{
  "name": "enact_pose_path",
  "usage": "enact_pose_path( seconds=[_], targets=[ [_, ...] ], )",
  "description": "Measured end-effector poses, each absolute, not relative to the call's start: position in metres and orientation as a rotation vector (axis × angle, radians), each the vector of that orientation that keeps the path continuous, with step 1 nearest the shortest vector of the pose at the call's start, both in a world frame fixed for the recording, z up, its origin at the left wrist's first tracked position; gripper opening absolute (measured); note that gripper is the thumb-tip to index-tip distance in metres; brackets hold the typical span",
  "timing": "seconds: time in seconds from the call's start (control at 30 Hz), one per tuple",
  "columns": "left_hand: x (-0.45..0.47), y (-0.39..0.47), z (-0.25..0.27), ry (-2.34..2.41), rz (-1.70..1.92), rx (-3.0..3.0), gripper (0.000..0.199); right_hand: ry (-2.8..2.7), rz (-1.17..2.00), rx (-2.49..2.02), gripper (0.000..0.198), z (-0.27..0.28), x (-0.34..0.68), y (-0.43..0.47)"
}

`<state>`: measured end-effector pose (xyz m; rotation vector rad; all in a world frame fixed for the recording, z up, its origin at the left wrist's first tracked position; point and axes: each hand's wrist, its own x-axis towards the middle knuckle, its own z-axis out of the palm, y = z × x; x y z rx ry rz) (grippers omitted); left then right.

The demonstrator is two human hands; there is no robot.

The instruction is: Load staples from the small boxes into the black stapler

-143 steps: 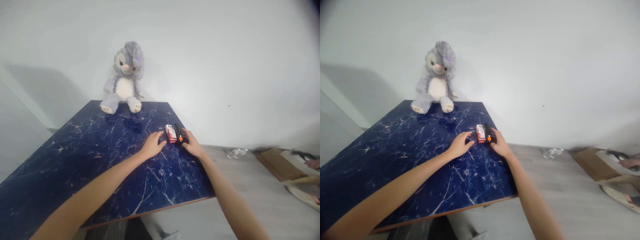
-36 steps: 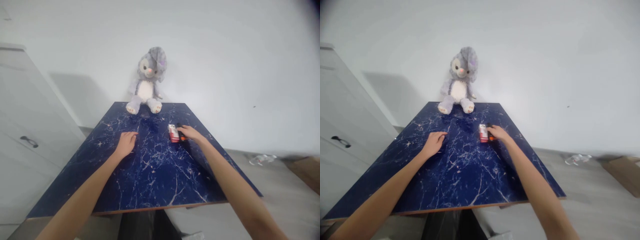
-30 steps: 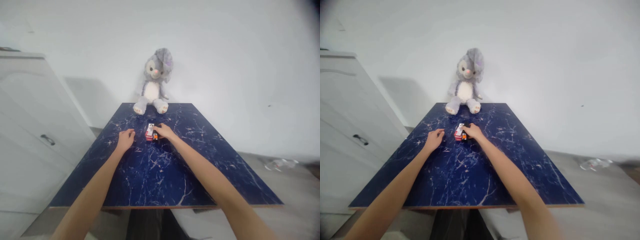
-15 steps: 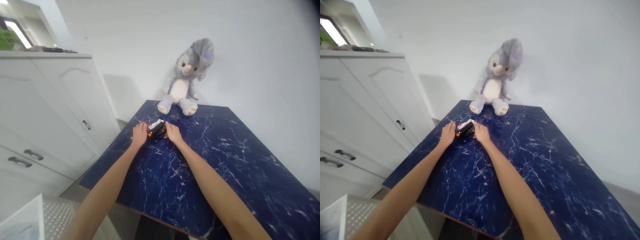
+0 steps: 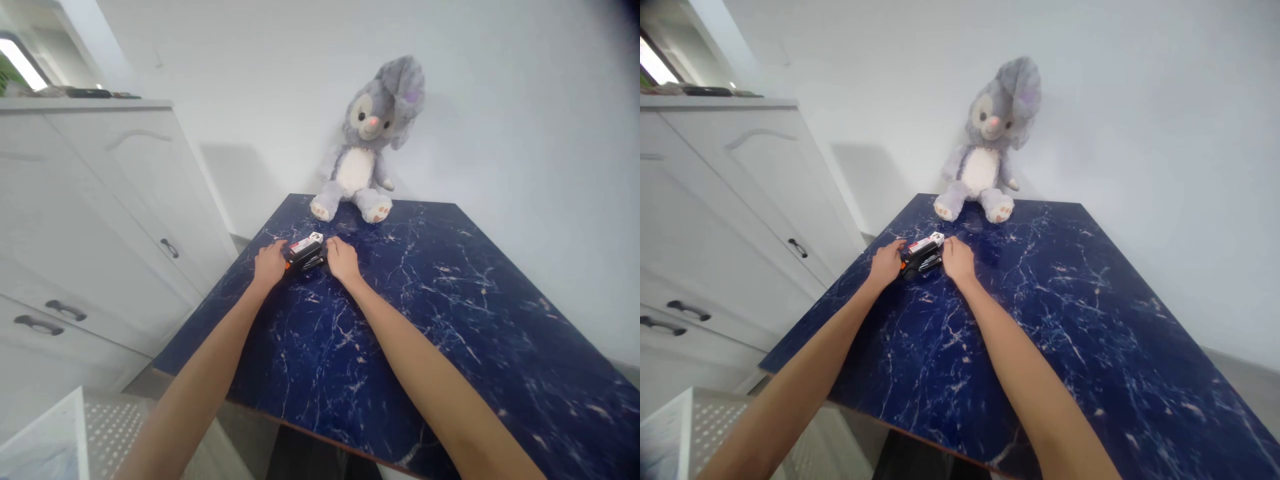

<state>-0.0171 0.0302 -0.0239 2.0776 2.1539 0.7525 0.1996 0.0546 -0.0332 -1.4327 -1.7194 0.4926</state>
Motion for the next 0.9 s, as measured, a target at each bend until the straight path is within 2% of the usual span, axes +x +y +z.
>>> enact_pose_path(
  seconds=[0.13,0.27,0.33,0.57,0.7,0.9],
  targets=[
    [-0.012,0.024,-0.021,2.186,0.932,2.099,0.039,-1.865,0.753,-1.176,0.029,-0.038,0.206,0.061],
    [-0.003,0.014,-0.014,1.980,1.354,2.160,0.028,-2.100,0.659,-1.071,0.018,-0.037,0.214,0.061],
    [0.002,0.008,-0.012,1.819,1.401,2.223,0.024,-2.150,0.643,-1.048,0.017,-0.035,0.221,0.059],
    [-0.020,-0.008,-0.020,1.591,1.156,2.336,0.017,-2.204,0.561,-0.929,0.020,-0.034,0.243,0.058],
    [-0.046,-0.009,-0.019,1.577,0.921,2.197,0.026,-2.271,0.515,-0.896,0.018,-0.037,0.242,0.060],
    [-0.047,-0.004,-0.014,1.489,0.802,2.199,0.030,-2.299,0.531,-0.935,0.016,-0.032,0.245,0.059]
  ],
)
